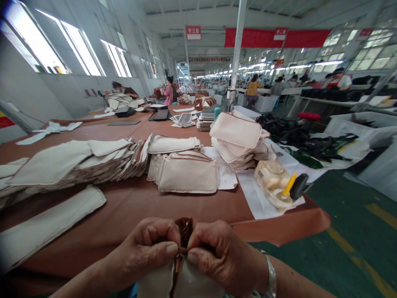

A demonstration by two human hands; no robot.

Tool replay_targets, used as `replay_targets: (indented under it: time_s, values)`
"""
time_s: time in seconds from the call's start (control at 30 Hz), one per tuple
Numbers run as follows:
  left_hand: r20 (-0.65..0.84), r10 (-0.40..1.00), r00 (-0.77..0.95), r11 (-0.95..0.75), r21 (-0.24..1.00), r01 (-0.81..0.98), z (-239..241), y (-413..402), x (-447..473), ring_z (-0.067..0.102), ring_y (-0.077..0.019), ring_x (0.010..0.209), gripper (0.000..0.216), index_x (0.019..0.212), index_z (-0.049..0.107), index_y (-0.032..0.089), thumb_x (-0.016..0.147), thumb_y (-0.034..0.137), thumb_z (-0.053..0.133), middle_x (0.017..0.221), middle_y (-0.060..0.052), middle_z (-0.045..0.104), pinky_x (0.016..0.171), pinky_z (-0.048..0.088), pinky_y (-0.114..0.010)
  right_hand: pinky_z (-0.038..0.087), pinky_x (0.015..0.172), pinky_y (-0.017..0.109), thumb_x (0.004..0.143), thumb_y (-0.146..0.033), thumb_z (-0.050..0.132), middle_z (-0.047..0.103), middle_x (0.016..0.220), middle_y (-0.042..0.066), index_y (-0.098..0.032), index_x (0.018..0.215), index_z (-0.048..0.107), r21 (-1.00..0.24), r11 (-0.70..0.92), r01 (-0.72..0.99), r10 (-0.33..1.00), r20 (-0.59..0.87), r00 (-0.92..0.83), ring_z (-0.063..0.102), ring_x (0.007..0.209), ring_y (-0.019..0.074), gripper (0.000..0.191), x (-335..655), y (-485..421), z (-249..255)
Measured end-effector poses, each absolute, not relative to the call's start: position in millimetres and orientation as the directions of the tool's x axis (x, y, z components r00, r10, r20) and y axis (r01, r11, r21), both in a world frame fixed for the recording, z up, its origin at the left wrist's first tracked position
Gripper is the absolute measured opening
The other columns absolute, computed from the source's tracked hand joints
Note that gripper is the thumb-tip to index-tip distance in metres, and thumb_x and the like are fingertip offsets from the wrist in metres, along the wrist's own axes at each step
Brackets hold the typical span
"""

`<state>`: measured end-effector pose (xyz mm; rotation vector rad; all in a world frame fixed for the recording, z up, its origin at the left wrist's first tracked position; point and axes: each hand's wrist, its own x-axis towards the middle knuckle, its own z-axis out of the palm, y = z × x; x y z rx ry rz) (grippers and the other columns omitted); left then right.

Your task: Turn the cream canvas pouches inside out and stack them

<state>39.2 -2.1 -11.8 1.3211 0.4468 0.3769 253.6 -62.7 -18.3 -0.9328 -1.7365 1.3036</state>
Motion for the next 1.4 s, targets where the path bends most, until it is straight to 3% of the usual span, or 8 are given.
replay_targets:
  time_s: [0.17, 0.27, 0.53, 0.63, 0.9, 1.2, 1.3, 1.4]
  values:
    - [0.002, 0.563, 0.827, -0.113, 0.991, 0.075, -6, -2, 44, 0.037, -0.0071, 0.057, 0.023, 0.078, 0.059, 0.011, 0.09, 0.031, 0.057, 0.065, 0.002, 0.049, 0.051, 0.03, -0.017, 0.036, 0.061, 0.021, 0.092, -0.034, 0.055, 0.054, 0.082, 0.001, -0.013, 0.098, 0.059, -0.992, 0.1, 0.082, 0.833, 0.038, -0.553, 0.044, 0.069, 0.0112, 0.022, 263, -55, -14]
    - [0.066, 0.598, 0.799, -0.29, 0.947, 0.139, 2, -4, 48, 0.04, -0.0079, 0.06, 0.021, 0.075, 0.059, 0.011, 0.088, 0.027, 0.058, 0.066, 0.002, 0.051, 0.055, 0.033, -0.016, 0.033, 0.058, 0.02, 0.096, -0.041, 0.047, 0.05, 0.076, -0.001, -0.013, 0.088, 0.059, -0.963, 0.145, 0.227, 0.838, -0.003, -0.546, 0.041, 0.066, 0.0106, 0.031, 264, -49, -7]
    - [-0.289, 0.383, 0.877, 0.247, 0.947, 0.205, 17, 8, 35, 0.039, -0.0087, 0.061, 0.045, 0.09, 0.068, 0.012, 0.072, 0.052, 0.073, 0.073, 0.001, 0.053, 0.052, 0.03, -0.016, 0.03, 0.054, 0.021, 0.095, -0.045, 0.048, 0.047, 0.073, -0.001, -0.015, 0.078, 0.054, -0.963, 0.17, 0.208, 0.823, 0.023, -0.567, 0.039, 0.063, 0.0106, 0.035, 266, -46, -18]
    - [-0.288, 0.443, 0.849, 0.223, 0.953, 0.207, 11, 11, 35, 0.039, -0.0096, 0.058, 0.059, 0.086, 0.069, 0.009, 0.087, 0.063, 0.046, 0.072, -0.002, 0.054, 0.051, 0.03, -0.019, 0.029, 0.054, 0.021, 0.095, -0.045, 0.049, 0.043, 0.07, -0.002, -0.015, 0.076, 0.052, -0.972, 0.159, 0.175, 0.813, 0.028, -0.582, 0.036, 0.062, 0.0105, 0.036, 267, -45, -18]
    - [-0.272, 0.515, 0.813, 0.139, 0.962, 0.234, -4, 0, 47, 0.022, -0.007, 0.051, 0.051, 0.063, 0.046, 0.016, 0.083, 0.061, 0.056, 0.059, 0.006, 0.031, 0.046, 0.018, -0.022, 0.027, 0.054, 0.022, 0.091, -0.044, 0.056, 0.043, 0.067, -0.003, -0.013, 0.074, 0.053, -0.997, 0.067, 0.049, 0.838, 0.029, -0.546, 0.035, 0.06, 0.0098, 0.035, 265, -40, -36]
    - [-0.43, 0.201, 0.88, 0.223, 0.895, 0.386, -7, 38, 4, 0.045, -0.0117, 0.06, 0.046, 0.077, 0.064, 0.014, 0.064, 0.056, 0.078, 0.067, 0.001, 0.055, 0.06, 0.038, -0.022, 0.03, 0.054, 0.022, 0.087, -0.042, 0.063, 0.042, 0.069, -0.003, -0.015, 0.072, 0.053, -0.996, -0.089, -0.015, 0.941, -0.079, -0.33, 0.035, 0.06, 0.0102, 0.032, 335, -29, -45]
    - [-0.394, 0.249, 0.885, 0.246, 0.909, 0.336, -10, 32, 13, 0.048, -0.0122, 0.064, 0.042, 0.081, 0.066, 0.014, 0.066, 0.052, 0.078, 0.072, 0.0, 0.058, 0.065, 0.041, -0.023, 0.037, 0.059, 0.024, 0.085, -0.048, 0.063, 0.049, 0.073, -0.001, -0.016, 0.075, 0.058, -0.993, -0.101, 0.055, 0.957, -0.112, -0.267, 0.044, 0.063, 0.0124, 0.034, 342, -21, -50]
    - [-0.273, 0.369, 0.888, 0.117, 0.962, 0.247, 2, 21, 27, 0.046, -0.0116, 0.066, 0.035, 0.083, 0.065, 0.014, 0.075, 0.047, 0.071, 0.072, 0.001, 0.055, 0.063, 0.04, -0.02, 0.044, 0.077, 0.032, 0.085, -0.06, 0.056, 0.059, 0.1, 0.007, -0.021, 0.106, 0.062, -0.971, -0.23, -0.071, 0.952, -0.209, -0.225, 0.057, 0.088, 0.0203, 0.045, 324, -25, -69]
